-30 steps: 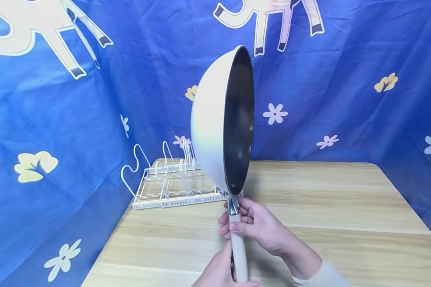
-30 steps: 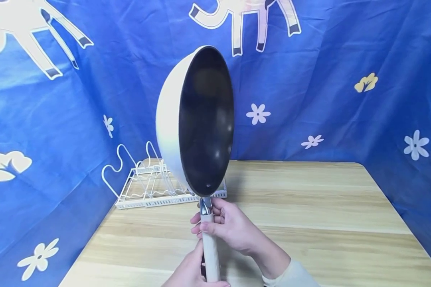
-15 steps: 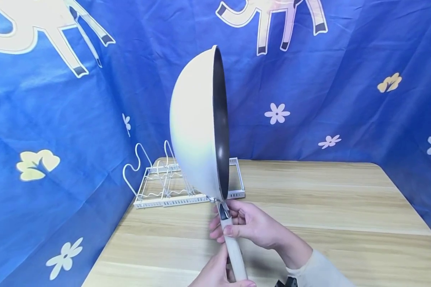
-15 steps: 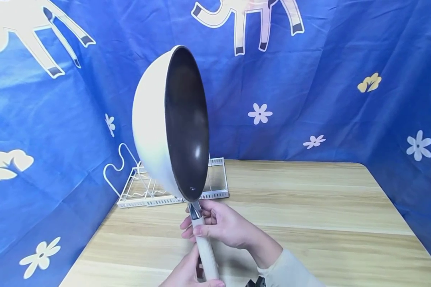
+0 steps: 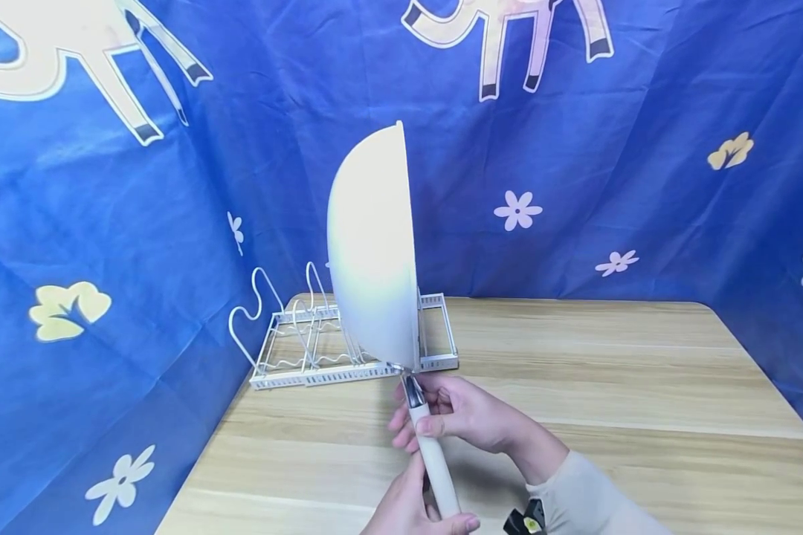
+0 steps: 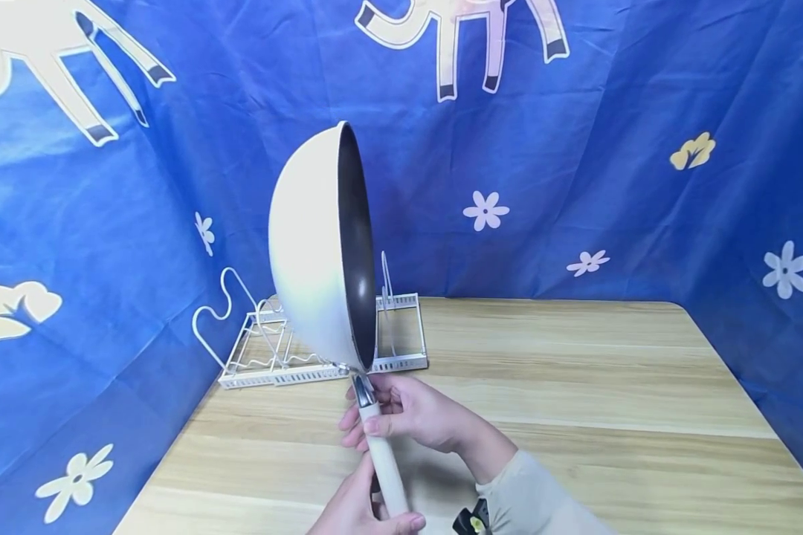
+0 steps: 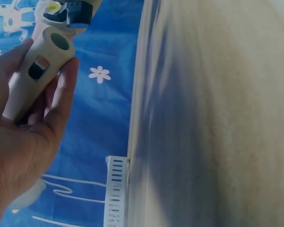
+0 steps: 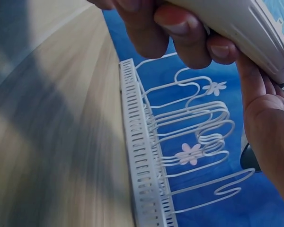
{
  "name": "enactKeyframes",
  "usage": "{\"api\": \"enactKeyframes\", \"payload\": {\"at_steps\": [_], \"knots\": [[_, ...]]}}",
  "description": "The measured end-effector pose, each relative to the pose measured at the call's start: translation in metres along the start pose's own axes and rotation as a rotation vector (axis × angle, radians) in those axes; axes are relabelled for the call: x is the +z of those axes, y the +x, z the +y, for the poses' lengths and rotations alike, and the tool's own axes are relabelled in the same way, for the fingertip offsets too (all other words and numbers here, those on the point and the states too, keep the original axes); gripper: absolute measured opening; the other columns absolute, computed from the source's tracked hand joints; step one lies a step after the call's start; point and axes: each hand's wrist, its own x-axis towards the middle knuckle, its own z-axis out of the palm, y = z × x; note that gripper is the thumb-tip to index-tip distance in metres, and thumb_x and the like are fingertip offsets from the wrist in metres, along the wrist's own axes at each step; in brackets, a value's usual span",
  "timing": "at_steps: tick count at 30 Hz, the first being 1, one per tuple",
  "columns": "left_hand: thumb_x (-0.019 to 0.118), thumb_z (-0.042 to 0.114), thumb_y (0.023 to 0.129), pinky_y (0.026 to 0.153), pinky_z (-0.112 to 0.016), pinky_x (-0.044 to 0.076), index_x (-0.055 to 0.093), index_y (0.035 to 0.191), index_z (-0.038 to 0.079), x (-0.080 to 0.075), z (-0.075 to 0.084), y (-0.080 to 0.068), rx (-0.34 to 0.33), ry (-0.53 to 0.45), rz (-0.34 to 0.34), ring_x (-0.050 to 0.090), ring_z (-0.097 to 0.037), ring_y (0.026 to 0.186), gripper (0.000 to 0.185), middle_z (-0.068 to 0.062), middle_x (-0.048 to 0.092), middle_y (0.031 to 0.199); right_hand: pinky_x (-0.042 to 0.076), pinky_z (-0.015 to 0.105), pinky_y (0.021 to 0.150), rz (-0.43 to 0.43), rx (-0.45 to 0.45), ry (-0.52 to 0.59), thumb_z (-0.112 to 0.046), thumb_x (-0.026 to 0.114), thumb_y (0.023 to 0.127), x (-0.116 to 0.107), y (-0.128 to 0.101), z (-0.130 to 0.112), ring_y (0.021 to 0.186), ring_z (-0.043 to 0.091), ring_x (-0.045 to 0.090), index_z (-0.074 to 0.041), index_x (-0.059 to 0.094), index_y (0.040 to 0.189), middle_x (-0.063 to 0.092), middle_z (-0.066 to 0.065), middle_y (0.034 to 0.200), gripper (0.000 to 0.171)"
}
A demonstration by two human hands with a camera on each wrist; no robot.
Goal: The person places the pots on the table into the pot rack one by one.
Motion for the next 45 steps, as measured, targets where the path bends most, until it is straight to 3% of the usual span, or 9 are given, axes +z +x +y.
{"api": "enactKeyframes", "payload": {"at_steps": [3, 8, 15, 23, 32, 39, 45], "knots": [[0.093, 0.024, 0.086, 0.074, -0.021, 0.054, 0.04, 0.154, -0.002, 0.001, -0.004, 0.003, 0.01, 0.002, 0.011, 0.06, 0.003, 0.087, 0.09, 0.0, 0.066, 0.1, 0.065, 0.052, 0.098, 0.005, 0.01, 0.008, -0.01, 0.066, 0.107, -0.005, 0.0, 0.005, 0.109, 0.021, 0.08, 0.011, 0.043, 0.144, 0.054, 0.054, 0.129, 0.049], [0.092, 0.024, 0.087, 0.073, -0.022, 0.053, 0.035, 0.156, -0.006, 0.004, -0.009, 0.008, -0.002, -0.012, 0.013, 0.06, 0.002, 0.086, 0.095, 0.006, 0.063, 0.097, 0.064, 0.053, 0.099, 0.018, 0.04, 0.021, -0.006, 0.064, 0.107, -0.013, -0.001, 0.011, 0.11, 0.022, 0.08, 0.012, 0.041, 0.147, 0.068, 0.027, 0.129, 0.049], [0.09, 0.026, 0.087, 0.07, -0.021, 0.051, 0.033, 0.16, -0.005, 0.007, -0.014, 0.016, -0.05, -0.023, 0.027, 0.058, 0.002, 0.081, 0.098, 0.007, 0.061, 0.093, 0.065, 0.043, 0.1, 0.029, 0.079, 0.065, -0.006, 0.063, 0.107, -0.024, -0.001, 0.019, 0.111, 0.021, 0.079, 0.014, 0.037, 0.146, 0.061, 0.04, 0.133, 0.051], [0.091, 0.028, 0.087, 0.071, -0.021, 0.051, 0.033, 0.159, -0.006, 0.01, -0.014, 0.021, -0.12, -0.04, 0.027, 0.06, 0.001, 0.08, 0.099, 0.005, 0.063, 0.092, 0.065, 0.041, 0.099, 0.048, 0.107, 0.121, -0.011, 0.064, 0.109, -0.032, -0.002, 0.027, 0.111, 0.02, 0.079, 0.01, 0.039, 0.145, 0.072, 0.014, 0.127, 0.049], [0.089, 0.027, 0.089, 0.08, -0.021, 0.052, 0.024, 0.169, 0.004, 0.011, -0.018, 0.026, -0.123, -0.085, 0.015, 0.064, -0.003, 0.088, 0.106, -0.002, 0.065, 0.102, 0.065, 0.036, 0.098, 0.064, 0.145, 0.116, -0.01, 0.061, 0.109, -0.04, 0.0, 0.035, 0.108, 0.018, 0.079, 0.017, 0.03, 0.148, 0.073, 0.007, 0.124, 0.057], [0.087, 0.02, 0.09, 0.076, -0.021, 0.057, 0.011, 0.173, 0.005, 0.011, -0.019, 0.027, -0.125, -0.19, -0.015, 0.067, -0.003, 0.082, 0.114, 0.001, 0.065, 0.094, 0.065, 0.036, 0.099, 0.066, 0.157, 0.166, -0.007, 0.06, 0.11, -0.041, -0.001, 0.036, 0.109, 0.017, 0.079, 0.003, 0.04, 0.144, 0.074, 0.006, 0.123, 0.041], [0.087, 0.02, 0.091, 0.077, -0.021, 0.058, 0.014, 0.171, 0.001, 0.012, -0.019, 0.028, -0.128, -0.218, -0.017, 0.069, -0.003, 0.082, 0.11, -0.001, 0.067, 0.096, 0.065, 0.036, 0.098, 0.061, 0.151, 0.181, -0.007, 0.059, 0.11, -0.044, 0.0, 0.039, 0.109, 0.017, 0.079, 0.002, 0.041, 0.144, 0.075, 0.006, 0.123, 0.04]]}}
